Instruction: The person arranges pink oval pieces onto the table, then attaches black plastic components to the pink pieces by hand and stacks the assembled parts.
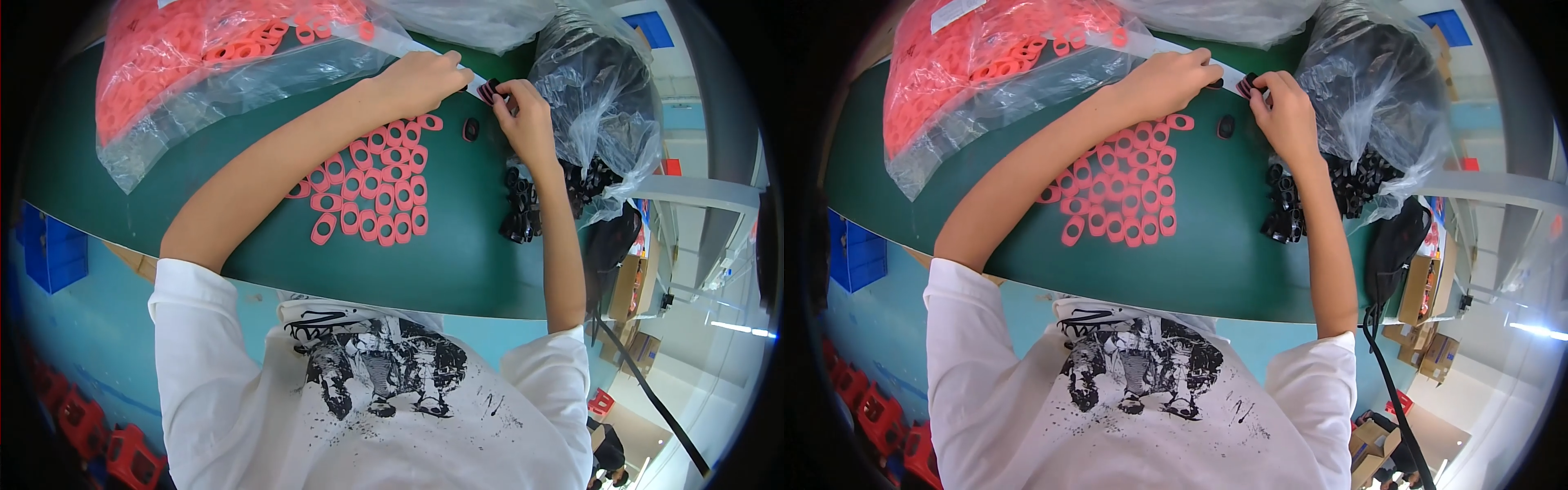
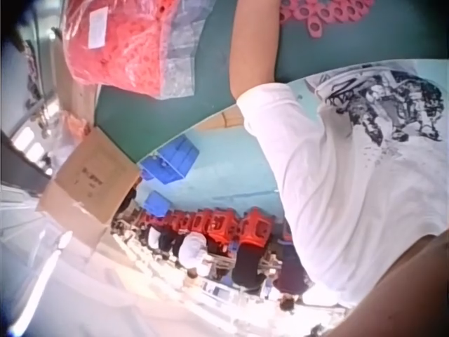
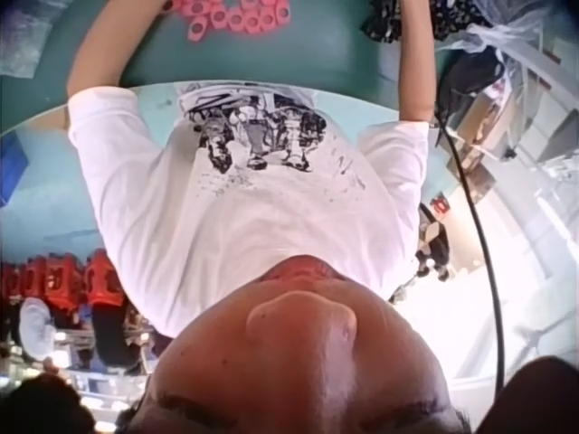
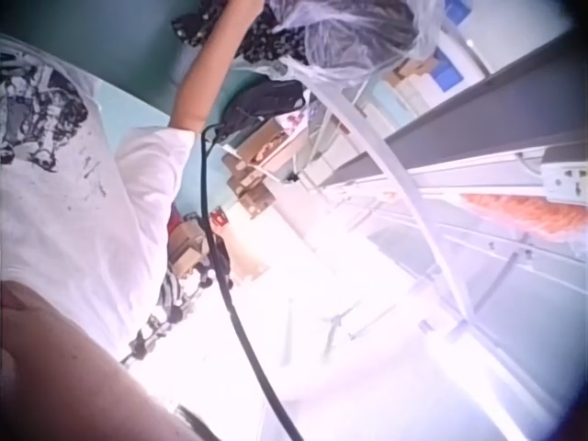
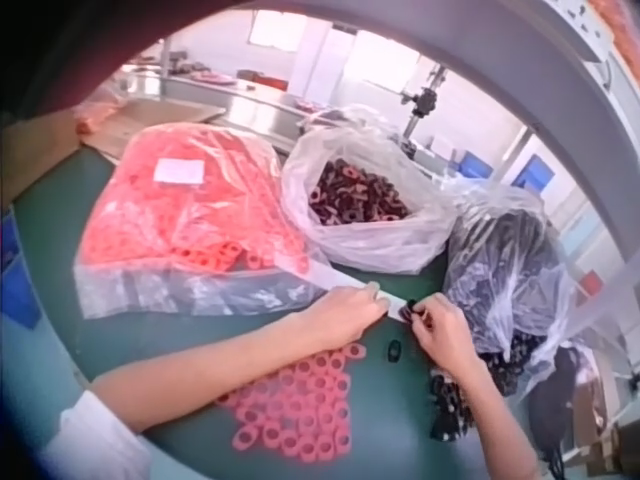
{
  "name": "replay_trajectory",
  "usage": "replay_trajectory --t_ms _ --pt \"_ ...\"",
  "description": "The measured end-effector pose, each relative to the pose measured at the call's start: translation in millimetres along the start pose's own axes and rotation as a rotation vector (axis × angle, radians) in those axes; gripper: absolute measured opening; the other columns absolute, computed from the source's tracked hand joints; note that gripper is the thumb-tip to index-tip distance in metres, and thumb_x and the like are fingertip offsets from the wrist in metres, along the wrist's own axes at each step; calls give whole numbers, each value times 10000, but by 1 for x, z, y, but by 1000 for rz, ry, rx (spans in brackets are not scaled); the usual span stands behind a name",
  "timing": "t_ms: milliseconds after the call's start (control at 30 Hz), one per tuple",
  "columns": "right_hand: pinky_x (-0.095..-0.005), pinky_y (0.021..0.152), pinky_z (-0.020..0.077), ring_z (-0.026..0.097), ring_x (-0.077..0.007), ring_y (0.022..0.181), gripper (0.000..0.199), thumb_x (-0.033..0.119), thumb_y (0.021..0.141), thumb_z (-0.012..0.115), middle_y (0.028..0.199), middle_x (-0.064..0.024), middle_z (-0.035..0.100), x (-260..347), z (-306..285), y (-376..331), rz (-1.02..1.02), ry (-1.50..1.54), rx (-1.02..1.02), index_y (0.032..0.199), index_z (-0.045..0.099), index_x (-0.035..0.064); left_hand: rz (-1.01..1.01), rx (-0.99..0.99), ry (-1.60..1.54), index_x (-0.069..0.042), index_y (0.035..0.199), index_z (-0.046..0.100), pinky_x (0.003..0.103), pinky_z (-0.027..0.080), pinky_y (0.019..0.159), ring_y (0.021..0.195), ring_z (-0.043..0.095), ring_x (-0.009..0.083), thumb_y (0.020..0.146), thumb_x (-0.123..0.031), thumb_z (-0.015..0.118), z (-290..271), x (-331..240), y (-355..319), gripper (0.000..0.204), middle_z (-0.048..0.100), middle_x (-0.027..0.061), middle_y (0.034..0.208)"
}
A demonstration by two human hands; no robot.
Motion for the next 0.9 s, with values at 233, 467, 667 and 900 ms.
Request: replay_trajectory --t_ms 233,467,667,900 --pt "-323 588 474 582 -211 627 125 14 808 673 832 -118 628 0 3 3 -30 -23 26 922 631 -12 0 -4 -3 -29 1051 633 418 551 662 804 661 326 704 34 665 -2 2 2 355 603 155 944" --pt "-328 585 486 619 -203 651 256 43 828 690 898 -125 666 4 -6 -4 25 -17 -38 1071 614 17 -31 14 -19 -30 1027 598 425 523 644 726 624 346 816 -36 620 0 4 0 212 572 152 949" --pt "-345 762 531 656 -223 946 413 53 839 686 1153 -141 635 25 -61 -63 104 30 -160 1232 562 17 1 -261 22 -28 1059 525 435 531 671 803 642 357 797 -106 669 -14 -10 6 309 597 150 951" --pt "-447 1121 288 404 -386 1335 553 177 843 659 1456 -214 414 40 -60 -160 189 -98 112 1345 493 15 47 139 31 -55 1067 563 427 550 647 827 657 329 813 -135 652 9 -64 0 281 624 131 919"
Point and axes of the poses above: each hand's wrist, its own y-axis towards the middle knuckle, its own z-axis out of the palm, x = y × z, the point moved 5 cm from there along y, towards the middle knuckle
